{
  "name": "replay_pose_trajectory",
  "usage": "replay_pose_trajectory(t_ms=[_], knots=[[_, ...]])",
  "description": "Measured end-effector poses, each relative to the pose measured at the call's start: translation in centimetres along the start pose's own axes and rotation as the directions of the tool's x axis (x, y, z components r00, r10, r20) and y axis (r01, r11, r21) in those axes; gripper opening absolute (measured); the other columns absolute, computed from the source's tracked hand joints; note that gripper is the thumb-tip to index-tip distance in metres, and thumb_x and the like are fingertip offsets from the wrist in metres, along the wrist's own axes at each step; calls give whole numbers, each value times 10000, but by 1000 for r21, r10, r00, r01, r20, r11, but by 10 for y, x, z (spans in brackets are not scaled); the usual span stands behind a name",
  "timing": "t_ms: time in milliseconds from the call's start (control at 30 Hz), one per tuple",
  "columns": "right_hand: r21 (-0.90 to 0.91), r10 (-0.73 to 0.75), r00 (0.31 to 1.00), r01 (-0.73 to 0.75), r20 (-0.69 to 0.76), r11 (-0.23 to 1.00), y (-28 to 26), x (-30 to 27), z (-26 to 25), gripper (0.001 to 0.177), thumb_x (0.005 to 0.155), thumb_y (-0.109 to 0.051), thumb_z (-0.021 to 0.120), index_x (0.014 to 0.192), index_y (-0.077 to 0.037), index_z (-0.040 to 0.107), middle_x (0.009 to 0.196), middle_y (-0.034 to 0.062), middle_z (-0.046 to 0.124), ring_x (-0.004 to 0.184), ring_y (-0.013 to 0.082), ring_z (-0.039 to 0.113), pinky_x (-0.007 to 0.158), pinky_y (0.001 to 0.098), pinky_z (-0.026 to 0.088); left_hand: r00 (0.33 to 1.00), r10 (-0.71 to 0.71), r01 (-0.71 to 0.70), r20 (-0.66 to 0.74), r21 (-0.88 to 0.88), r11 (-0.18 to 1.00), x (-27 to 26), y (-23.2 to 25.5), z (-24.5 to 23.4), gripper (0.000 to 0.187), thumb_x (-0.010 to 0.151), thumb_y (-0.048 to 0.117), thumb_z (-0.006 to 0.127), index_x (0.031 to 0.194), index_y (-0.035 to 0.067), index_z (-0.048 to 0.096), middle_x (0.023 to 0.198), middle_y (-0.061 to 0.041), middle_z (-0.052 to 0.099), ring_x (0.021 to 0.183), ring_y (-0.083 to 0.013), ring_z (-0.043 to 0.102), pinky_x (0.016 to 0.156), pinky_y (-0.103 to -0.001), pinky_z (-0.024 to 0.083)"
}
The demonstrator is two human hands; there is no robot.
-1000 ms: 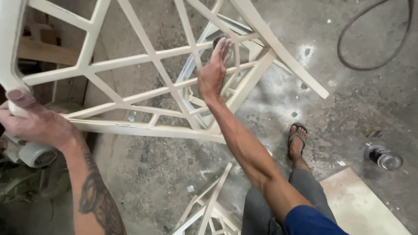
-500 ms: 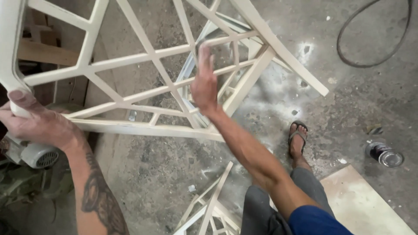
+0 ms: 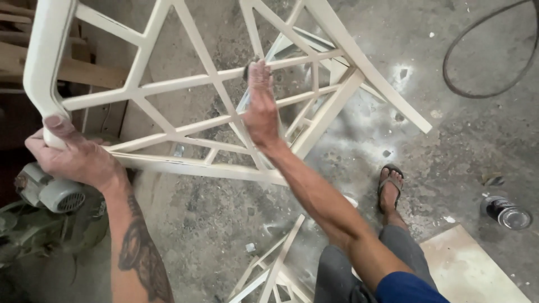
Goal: The person sands the frame of a white wooden chair using a sanding block. They hold the chair with one hand and sand various parts of the frame, including the legs, backrest, and seat area. The person adjusts their position and the chair's orientation to reach different sections.
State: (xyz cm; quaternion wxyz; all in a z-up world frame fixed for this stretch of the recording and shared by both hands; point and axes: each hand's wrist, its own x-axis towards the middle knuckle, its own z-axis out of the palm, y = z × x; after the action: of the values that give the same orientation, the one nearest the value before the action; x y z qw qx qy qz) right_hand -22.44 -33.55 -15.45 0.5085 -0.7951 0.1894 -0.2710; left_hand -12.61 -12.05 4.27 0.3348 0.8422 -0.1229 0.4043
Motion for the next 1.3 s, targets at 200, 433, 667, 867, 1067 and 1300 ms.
replay_pose_trajectory(t_ms=[200,433,667,867,1067,1300], knots=[[-1,181,950,-188,-254,982,84,2,-39,959,820,266,310,1661,-174,174,1737,47,150,1534,327,479,954,207,693,994,96,-94,-54,42,995,2,-14,3,664,1052,658,606,863,30,498,679,-72,541,517,-154,565,433,-302,561],[-100,-46,998,41,-47,994,41,-10,-14,938,822,236,331,1663,-106,96,1743,136,95,1658,308,105,1401,476,67,998,63,-63,-21,17,998,0,4,2,661,1050,650,581,872,19,498,722,-86,534,493,-164,537,403,-310,528],[-196,-60,992,38,-109,980,33,-4,-24,717,958,213,325,1606,-94,331,1685,102,269,1613,330,209,1355,593,105,999,47,-48,-26,-6,999,0,-8,4,696,1005,714,590,859,39,501,746,-78,582,575,-158,601,477,-306,640],[-293,-61,993,29,-101,956,52,-11,-14,807,948,199,345,1658,-147,179,1722,49,172,1634,314,145,1354,624,107,998,-48,48,-39,9,999,-1,10,2,704,975,735,589,850,49,487,725,-63,551,542,-145,550,437,-293,572],[-326,-60,997,40,-53,945,47,-12,-16,782,949,164,435,1639,-151,243,1709,61,193,1629,309,184,1348,601,124,998,-21,22,-52,15,1000,1,3,4,700,981,728,592,835,53,484,716,-53,531,591,-155,545,507,-317,561],[-233,-85,994,99,69,967,33,-15,-23,869,847,189,449,1634,-108,230,1710,90,200,1622,300,179,1349,569,106,999,-12,14,-49,37,999,2,8,3,690,991,717,592,831,53,499,710,-47,534,628,-165,543,602,-338,564]])
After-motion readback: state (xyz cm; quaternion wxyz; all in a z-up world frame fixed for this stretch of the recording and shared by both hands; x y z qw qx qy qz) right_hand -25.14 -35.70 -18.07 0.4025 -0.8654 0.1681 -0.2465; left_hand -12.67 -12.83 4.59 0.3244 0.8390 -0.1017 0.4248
